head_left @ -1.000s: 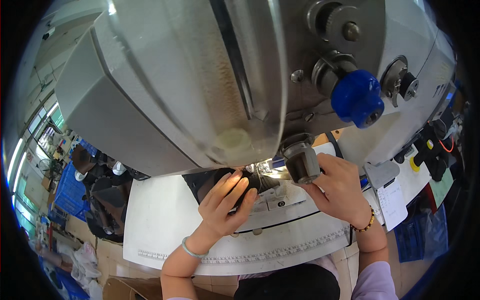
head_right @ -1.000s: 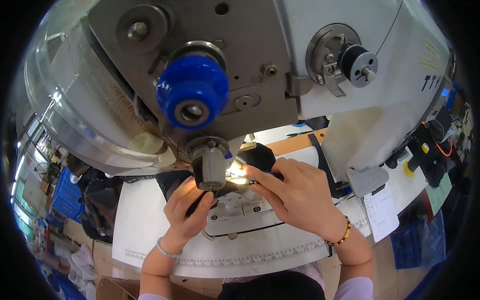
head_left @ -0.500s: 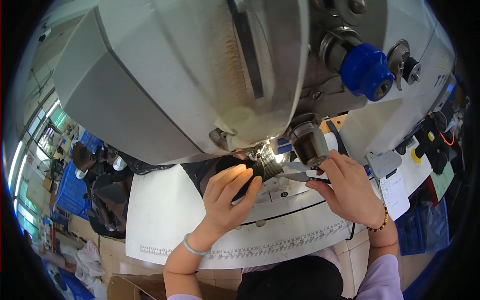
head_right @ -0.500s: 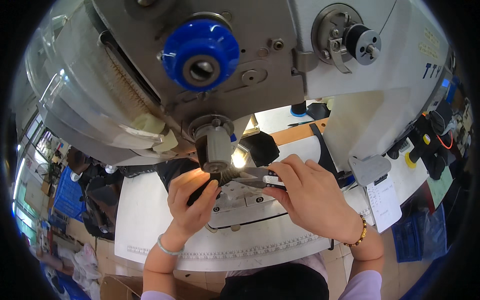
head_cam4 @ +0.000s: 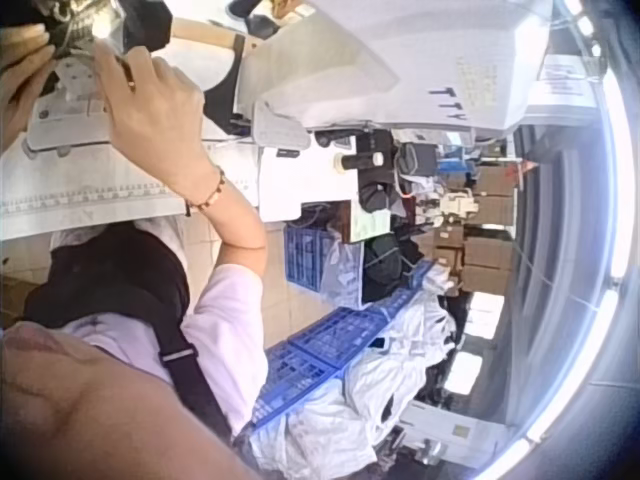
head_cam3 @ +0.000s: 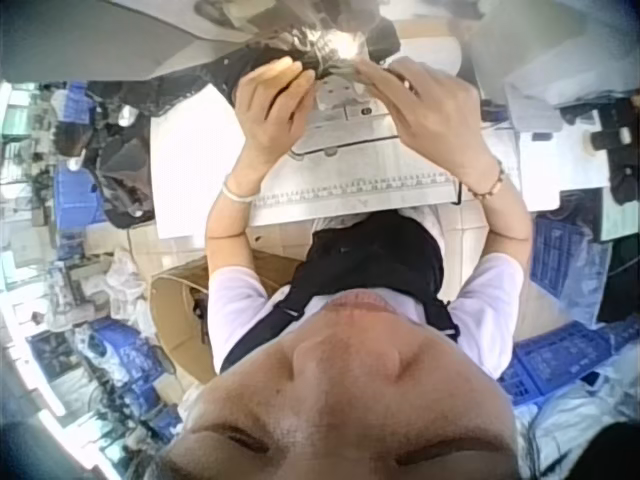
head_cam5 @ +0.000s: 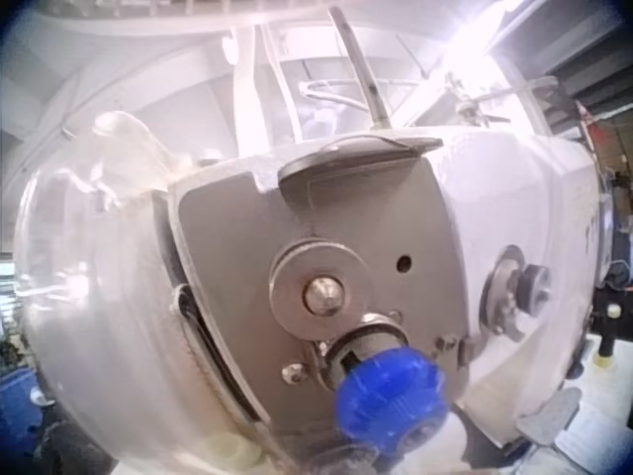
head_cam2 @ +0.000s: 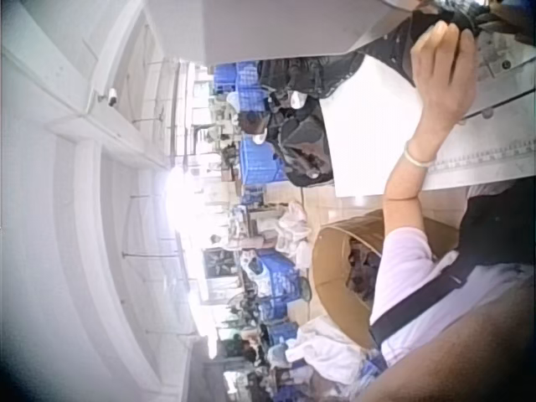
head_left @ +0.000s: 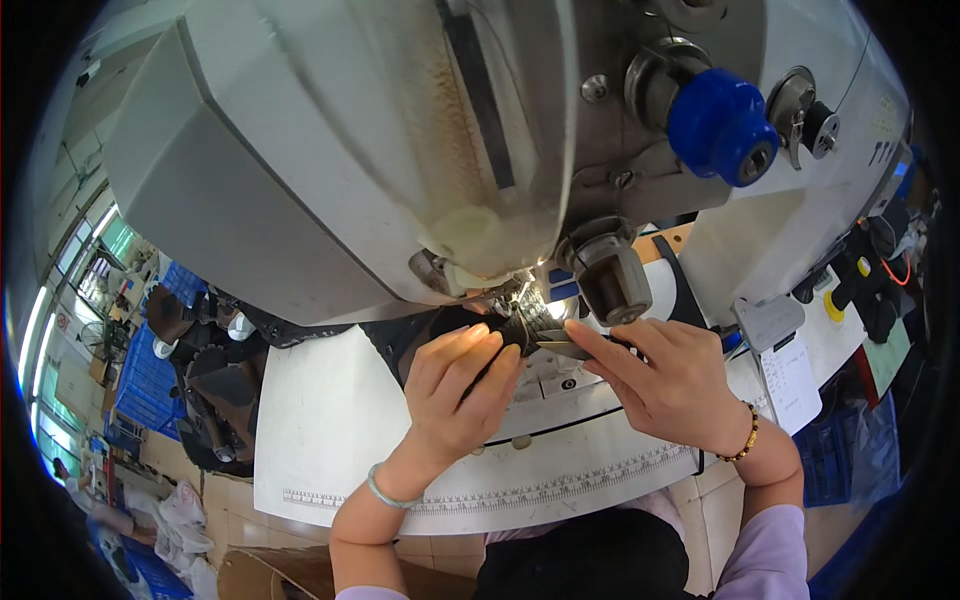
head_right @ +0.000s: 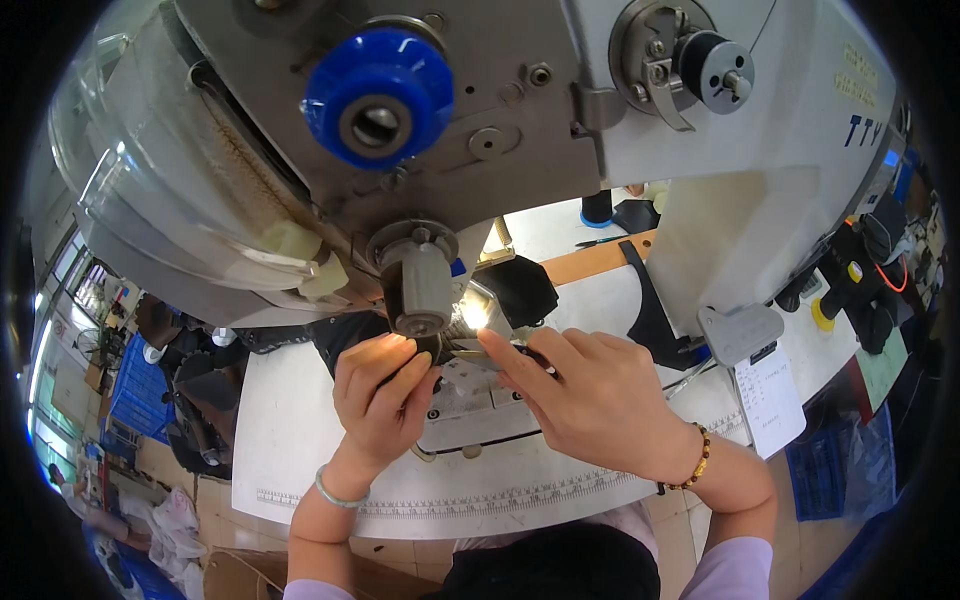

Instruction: The person stitches together leather pieces of a shoe upper using an industrial sewing machine, joining the components with thread.

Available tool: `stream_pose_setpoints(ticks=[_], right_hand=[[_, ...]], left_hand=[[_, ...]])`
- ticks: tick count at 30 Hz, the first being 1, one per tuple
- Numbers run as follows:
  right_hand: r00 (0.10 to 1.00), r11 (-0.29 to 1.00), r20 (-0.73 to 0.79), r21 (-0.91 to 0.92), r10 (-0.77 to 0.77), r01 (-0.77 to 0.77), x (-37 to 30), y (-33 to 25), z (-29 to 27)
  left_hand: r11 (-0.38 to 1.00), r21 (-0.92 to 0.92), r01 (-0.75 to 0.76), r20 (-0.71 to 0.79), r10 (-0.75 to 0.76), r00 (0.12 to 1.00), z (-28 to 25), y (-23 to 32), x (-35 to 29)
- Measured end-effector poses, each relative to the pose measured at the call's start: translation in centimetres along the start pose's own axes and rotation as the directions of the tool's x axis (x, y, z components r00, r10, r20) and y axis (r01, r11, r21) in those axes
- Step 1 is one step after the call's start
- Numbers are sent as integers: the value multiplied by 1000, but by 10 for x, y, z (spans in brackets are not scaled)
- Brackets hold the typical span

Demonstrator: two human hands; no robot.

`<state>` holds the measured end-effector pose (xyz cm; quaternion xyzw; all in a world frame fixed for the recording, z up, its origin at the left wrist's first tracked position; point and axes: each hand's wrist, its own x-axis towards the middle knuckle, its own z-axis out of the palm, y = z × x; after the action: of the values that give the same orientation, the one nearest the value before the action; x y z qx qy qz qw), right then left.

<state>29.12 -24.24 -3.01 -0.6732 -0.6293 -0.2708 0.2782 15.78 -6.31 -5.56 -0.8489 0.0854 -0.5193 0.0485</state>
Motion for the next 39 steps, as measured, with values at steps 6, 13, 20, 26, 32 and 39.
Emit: stream_pose_setpoints(ticks=[6,13,20,26,32,39], right_hand=[[999,1000,-37,23,8,-7,3,7,5],[1000,995,12,96,9,-10,3,11,3],[1000,992,-20,123,4,-1,2,10,8],[997,996,-70,79,41,-36,8,6,11],[994,998,-95,45,57,-53,10,3,13],[992,979,-44,172,118,-109,6,1,2]], left_hand=[[999,29,-15,-24,15,1000,4,-2,1],[986,109,-128,-77,137,988,7,-9,-7],[975,160,-152,-93,168,981,11,-12,-10],[988,120,-95,-124,110,986,15,-15,-3],[991,129,-47,-41,52,998,6,-9,3],[976,119,183,166,-201,965,-22,-8,-1]])
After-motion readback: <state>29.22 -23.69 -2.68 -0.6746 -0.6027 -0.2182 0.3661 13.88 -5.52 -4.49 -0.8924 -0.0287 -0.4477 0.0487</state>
